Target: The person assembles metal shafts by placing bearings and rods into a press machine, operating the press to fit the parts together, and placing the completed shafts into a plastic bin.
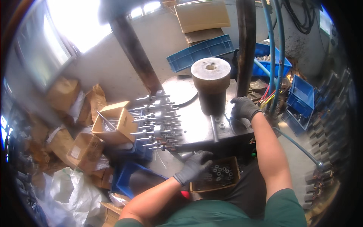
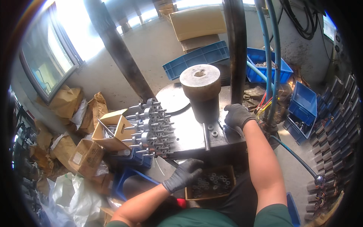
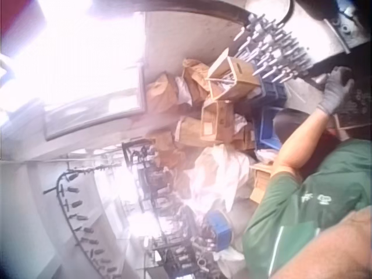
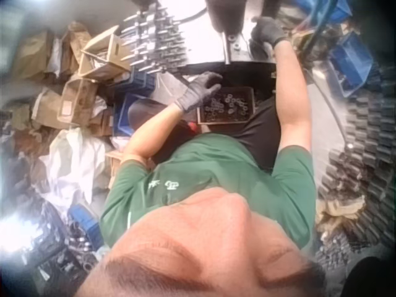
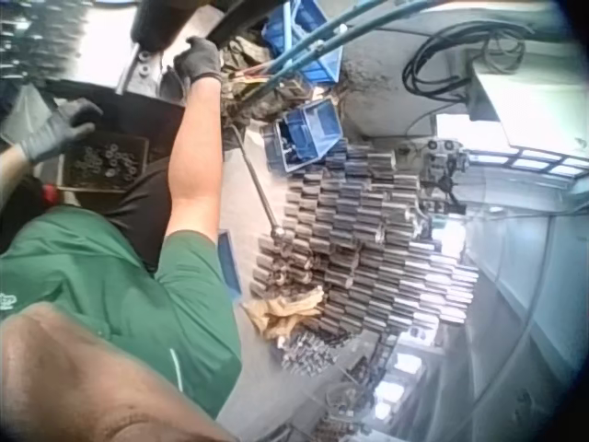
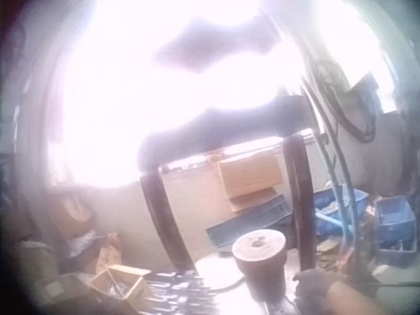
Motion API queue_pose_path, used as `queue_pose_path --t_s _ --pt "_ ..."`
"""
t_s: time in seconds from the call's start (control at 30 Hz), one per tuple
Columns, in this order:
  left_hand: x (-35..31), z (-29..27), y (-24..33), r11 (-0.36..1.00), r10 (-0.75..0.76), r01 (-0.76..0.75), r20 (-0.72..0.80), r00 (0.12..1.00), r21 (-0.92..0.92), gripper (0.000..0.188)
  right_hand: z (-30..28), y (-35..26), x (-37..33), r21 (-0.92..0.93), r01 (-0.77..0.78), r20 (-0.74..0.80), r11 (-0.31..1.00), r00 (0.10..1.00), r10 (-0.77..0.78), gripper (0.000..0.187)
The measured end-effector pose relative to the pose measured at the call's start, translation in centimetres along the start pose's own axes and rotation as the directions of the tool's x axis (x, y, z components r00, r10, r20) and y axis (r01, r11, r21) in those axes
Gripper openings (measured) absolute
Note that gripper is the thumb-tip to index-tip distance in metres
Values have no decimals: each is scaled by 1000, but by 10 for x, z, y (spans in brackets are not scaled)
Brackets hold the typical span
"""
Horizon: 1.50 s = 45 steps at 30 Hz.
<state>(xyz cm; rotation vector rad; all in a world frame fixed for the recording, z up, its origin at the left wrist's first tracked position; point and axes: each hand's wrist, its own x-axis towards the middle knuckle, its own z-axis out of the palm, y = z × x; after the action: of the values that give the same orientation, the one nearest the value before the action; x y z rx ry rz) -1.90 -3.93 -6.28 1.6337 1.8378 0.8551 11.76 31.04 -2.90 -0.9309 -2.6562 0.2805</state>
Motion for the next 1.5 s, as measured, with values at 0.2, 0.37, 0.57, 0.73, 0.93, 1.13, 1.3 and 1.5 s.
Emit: queue_pose_path --t_s 0.2,0.37,0.57,0.73,0.93,1.13,1.3,1.5 --pt "-29 -26 25 798 -174 50 -150 973 -600 39 -34 -10 -20 101 11 -13 995 1000 -10 21" --pt "-57 -67 40 436 -449 -44 -260 855 -899 42 -24 8 -21 422 -42 -177 905 976 128 23" --pt "-48 -133 14 69 -733 -263 -228 641 -962 20 -31 35 -29 647 -105 -215 755 925 313 25" --pt "-27 -165 11 219 -661 -156 -264 703 -963 24 -41 44 -42 649 -115 -224 752 916 334 18" --pt "-40 -178 -51 498 -421 2 -239 875 -867 22 -53 41 -48 597 -97 -286 796 901 325 18" --pt "-14 -152 45 958 162 -278 -672 723 -69 29 -60 47 -60 531 -209 -245 821 890 384 21" --pt "-1 -108 97 680 723 -547 -324 610 488 34 -47 69 -64 509 -248 -260 824 869 422 22" --pt "64 -56 39 910 390 -407 -484 783 76 21 -50 42 -67 530 -296 -189 795 872 451 20"
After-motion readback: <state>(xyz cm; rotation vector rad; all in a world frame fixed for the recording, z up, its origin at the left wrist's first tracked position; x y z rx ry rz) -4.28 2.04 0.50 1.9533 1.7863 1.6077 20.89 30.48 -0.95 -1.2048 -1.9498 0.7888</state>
